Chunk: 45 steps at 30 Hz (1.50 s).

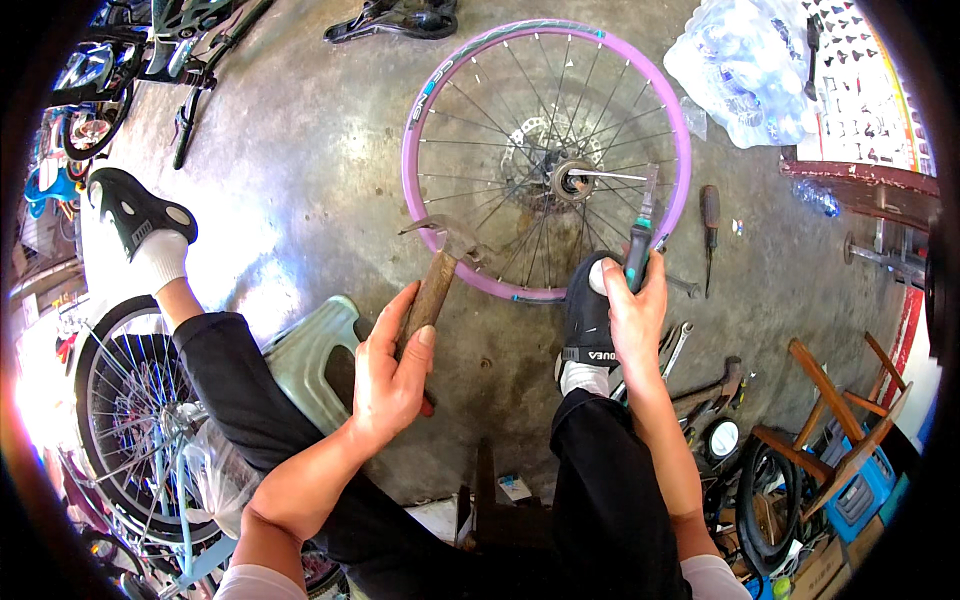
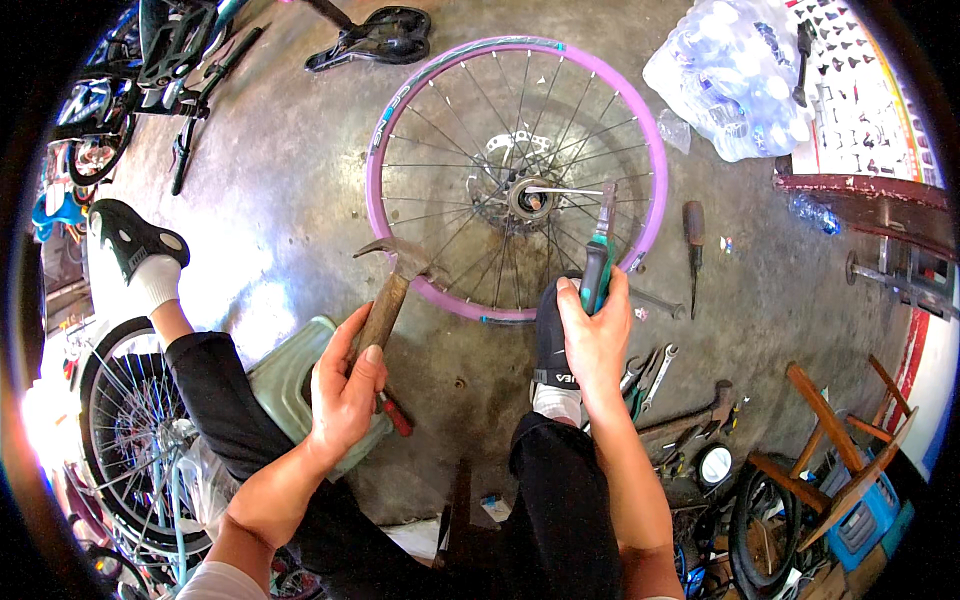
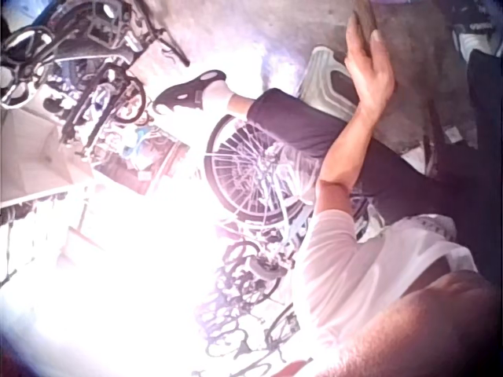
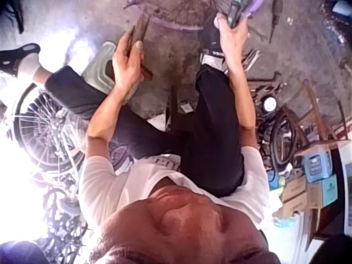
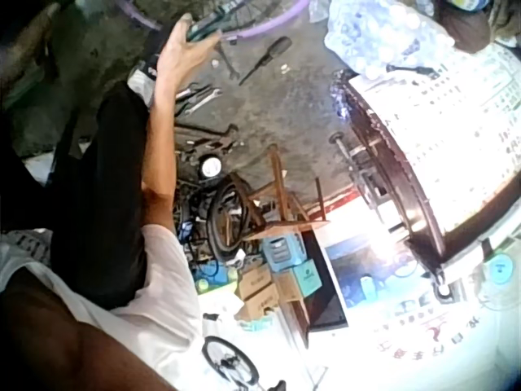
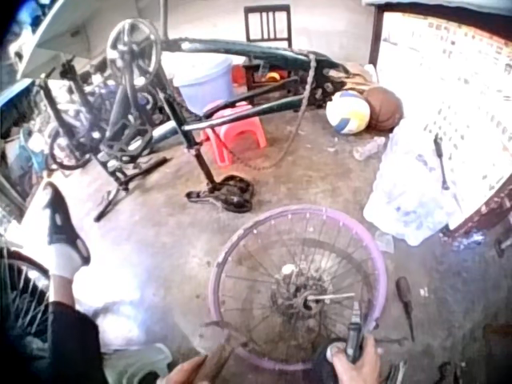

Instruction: The person uses a pair of pliers and a hammer to strike the axle of a bicycle wheel while sitting on the floor.

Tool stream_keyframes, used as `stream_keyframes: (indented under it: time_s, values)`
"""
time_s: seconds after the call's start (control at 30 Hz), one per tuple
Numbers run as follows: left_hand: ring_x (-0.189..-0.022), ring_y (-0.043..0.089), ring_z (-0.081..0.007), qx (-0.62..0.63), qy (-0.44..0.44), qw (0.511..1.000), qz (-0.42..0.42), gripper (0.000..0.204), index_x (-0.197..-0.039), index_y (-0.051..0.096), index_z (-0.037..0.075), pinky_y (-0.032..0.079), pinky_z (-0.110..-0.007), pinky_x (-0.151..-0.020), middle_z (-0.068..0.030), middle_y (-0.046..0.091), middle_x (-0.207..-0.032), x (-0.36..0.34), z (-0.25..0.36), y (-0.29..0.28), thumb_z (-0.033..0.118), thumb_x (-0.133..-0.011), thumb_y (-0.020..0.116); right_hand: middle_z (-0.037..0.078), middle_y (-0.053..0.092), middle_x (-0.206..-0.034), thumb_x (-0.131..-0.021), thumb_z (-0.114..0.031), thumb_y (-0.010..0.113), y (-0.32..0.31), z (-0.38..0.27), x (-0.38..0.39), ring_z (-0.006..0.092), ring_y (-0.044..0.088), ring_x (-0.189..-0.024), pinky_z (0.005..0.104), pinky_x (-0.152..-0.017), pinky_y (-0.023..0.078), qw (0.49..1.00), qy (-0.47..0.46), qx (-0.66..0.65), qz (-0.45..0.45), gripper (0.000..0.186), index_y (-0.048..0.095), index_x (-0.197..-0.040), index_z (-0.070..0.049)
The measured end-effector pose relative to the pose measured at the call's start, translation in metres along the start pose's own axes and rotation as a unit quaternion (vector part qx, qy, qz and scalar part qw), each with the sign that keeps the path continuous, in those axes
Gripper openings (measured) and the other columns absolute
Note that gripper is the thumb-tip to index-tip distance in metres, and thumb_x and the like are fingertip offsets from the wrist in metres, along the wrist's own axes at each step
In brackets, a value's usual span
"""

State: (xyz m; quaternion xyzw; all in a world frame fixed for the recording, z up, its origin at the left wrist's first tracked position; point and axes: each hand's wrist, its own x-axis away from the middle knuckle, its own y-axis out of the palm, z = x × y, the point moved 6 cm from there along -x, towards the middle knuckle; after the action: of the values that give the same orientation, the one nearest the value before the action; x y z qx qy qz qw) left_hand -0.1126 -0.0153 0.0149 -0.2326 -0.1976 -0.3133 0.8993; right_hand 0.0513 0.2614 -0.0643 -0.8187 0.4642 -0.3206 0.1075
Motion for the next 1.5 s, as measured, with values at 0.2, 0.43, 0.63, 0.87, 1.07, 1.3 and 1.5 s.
stream_keyframes:
  time_s: [0.2, 0.43, 0.63, 0.87, 1.07, 1.3, 1.5]
  values:
    - [-0.060, 0.055, -0.0092, 0.008, -0.024, 1.000, 0.001, 0.050, -0.153, 0.047, 0.002, 0.045, -0.029, -0.054, -0.0021, 0.061, -0.074, -0.001, -0.004, -0.001, 0.017, -0.106, 0.059, 0.010, 0.067, -0.085, -0.091, -0.026, 0.077, -0.001, -0.023, 0.003, 0.0186, 0.063, -0.079, 0.0360, -0.076, 0.052, 0.999, -0.030, -0.013, 0.020, 0.049, 0.057, -0.124, 0.005]
    - [-0.056, 0.054, -0.0084, -0.010, -0.019, 1.000, -0.005, 0.051, -0.152, 0.047, 0.000, 0.044, -0.029, -0.052, -0.0013, 0.059, -0.071, -0.003, -0.003, 0.003, 0.016, -0.106, 0.060, 0.012, 0.067, -0.082, -0.089, -0.026, 0.079, -0.003, -0.017, 0.000, 0.0218, 0.064, -0.076, 0.0389, -0.076, 0.053, 0.997, -0.067, 0.020, 0.044, 0.051, 0.057, -0.124, 0.003]
    - [-0.057, 0.053, -0.0085, -0.009, -0.009, 1.000, 0.006, 0.051, -0.152, 0.048, 0.001, 0.044, -0.028, -0.054, -0.0005, 0.059, -0.069, -0.006, -0.006, 0.005, 0.015, -0.105, 0.061, 0.016, 0.067, -0.087, -0.087, -0.029, 0.080, -0.006, -0.035, -0.001, 0.0289, 0.067, -0.080, 0.0416, -0.080, 0.053, 0.995, -0.051, 0.080, 0.039, 0.055, 0.056, -0.126, 0.002]
    - [-0.071, 0.066, -0.0143, -0.076, 0.149, 0.986, 0.025, 0.060, -0.154, 0.044, -0.002, 0.054, -0.031, -0.067, -0.0088, 0.069, -0.086, -0.012, 0.048, -0.002, 0.007, -0.099, 0.063, 0.022, 0.071, -0.105, -0.090, -0.033, 0.077, -0.006, -0.052, -0.008, 0.0313, 0.070, -0.099, 0.0433, -0.090, 0.053, 0.992, -0.022, 0.118, 0.029, 0.063, 0.054, -0.137, 0.003]
    - [-0.077, 0.073, -0.0350, -0.221, 0.473, 0.852, 0.034, 0.067, -0.149, 0.052, 0.001, 0.058, -0.041, -0.072, -0.0216, 0.073, -0.110, -0.053, 0.148, 0.016, -0.002, -0.086, 0.073, 0.026, 0.072, -0.092, -0.088, -0.032, 0.077, 0.001, -0.062, -0.003, 0.0474, 0.070, -0.090, 0.0523, -0.082, 0.053, 0.984, -0.082, 0.145, 0.064, 0.059, 0.052, -0.132, -0.001]
    - [-0.085, 0.071, -0.0376, -0.310, 0.527, 0.783, -0.111, 0.042, -0.134, 0.069, 0.010, 0.056, -0.042, -0.072, -0.0171, 0.075, -0.098, -0.083, 0.268, 0.094, 0.008, -0.092, 0.071, 0.023, 0.072, -0.088, -0.088, -0.032, 0.077, -0.006, -0.064, -0.003, 0.0452, 0.071, -0.086, 0.0519, -0.077, 0.054, 0.983, -0.053, 0.160, 0.071, 0.061, 0.051, -0.135, -0.002]
    - [-0.075, 0.070, -0.0373, -0.462, 0.544, 0.681, -0.166, 0.036, -0.129, 0.073, 0.014, 0.054, -0.047, -0.066, -0.0148, 0.073, -0.085, -0.110, 0.273, 0.110, 0.021, -0.094, 0.071, 0.022, 0.070, -0.083, -0.087, -0.031, 0.078, 0.002, -0.067, -0.006, 0.0446, 0.071, -0.083, 0.0514, -0.075, 0.055, 0.980, -0.097, 0.160, 0.062, 0.059, 0.053, -0.132, -0.003]
